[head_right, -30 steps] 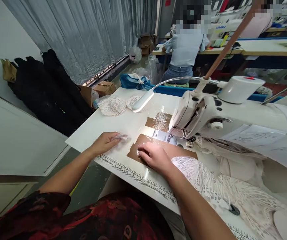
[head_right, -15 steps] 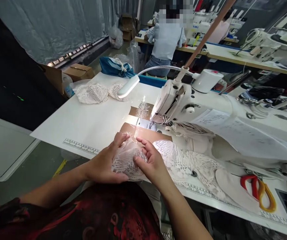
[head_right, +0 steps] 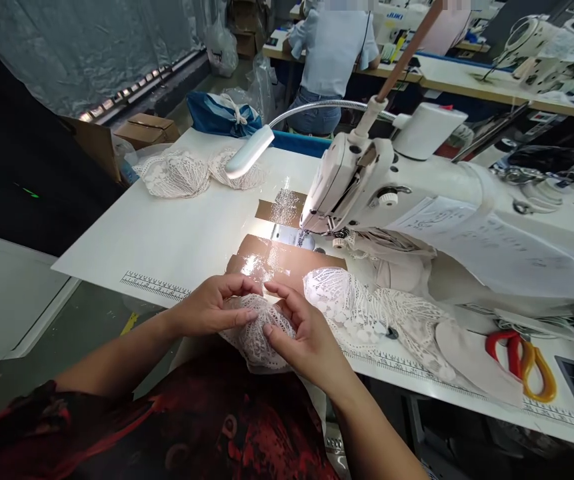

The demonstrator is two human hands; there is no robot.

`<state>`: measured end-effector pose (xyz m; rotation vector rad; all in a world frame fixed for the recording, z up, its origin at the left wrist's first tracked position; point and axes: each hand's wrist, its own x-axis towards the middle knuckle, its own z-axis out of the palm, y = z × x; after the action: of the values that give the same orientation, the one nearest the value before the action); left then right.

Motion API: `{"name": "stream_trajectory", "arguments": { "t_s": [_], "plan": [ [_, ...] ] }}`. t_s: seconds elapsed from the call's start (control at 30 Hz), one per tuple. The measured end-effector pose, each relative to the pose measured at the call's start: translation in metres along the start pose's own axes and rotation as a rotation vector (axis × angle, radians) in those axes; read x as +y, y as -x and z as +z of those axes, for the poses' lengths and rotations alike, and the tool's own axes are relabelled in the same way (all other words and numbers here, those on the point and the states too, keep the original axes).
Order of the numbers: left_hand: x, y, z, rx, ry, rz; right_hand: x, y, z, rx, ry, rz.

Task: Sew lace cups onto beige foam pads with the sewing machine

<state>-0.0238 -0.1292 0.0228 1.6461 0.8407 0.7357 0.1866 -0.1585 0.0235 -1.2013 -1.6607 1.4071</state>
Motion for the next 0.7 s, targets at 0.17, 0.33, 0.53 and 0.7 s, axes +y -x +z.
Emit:
{"name": "stream_trajectory", "arguments": {
  "t_s": [0.17, 0.33, 0.53, 0.7],
  "plan": [
    [-0.002, -0.007, 0.002, -0.039, -0.001, -0.052, 0.002, -0.004, -0.001, 0.045, -0.025, 0.099],
    [0.000, -0.013, 0.006, -0.031, -0.102, 0.017, -0.002, -0.008, -0.004, 0.139, 0.166, 0.045],
    [0.004, -0.025, 0.006, -0.059, -0.119, 0.018, 0.003, -0.012, -0.014, 0.106, 0.125, 0.015],
    [0.002, -0.033, 0.007, -0.100, -0.104, 0.027, 0.006, -0.015, -0.021, 0.125, 0.099, 0.045]
  ]
}}
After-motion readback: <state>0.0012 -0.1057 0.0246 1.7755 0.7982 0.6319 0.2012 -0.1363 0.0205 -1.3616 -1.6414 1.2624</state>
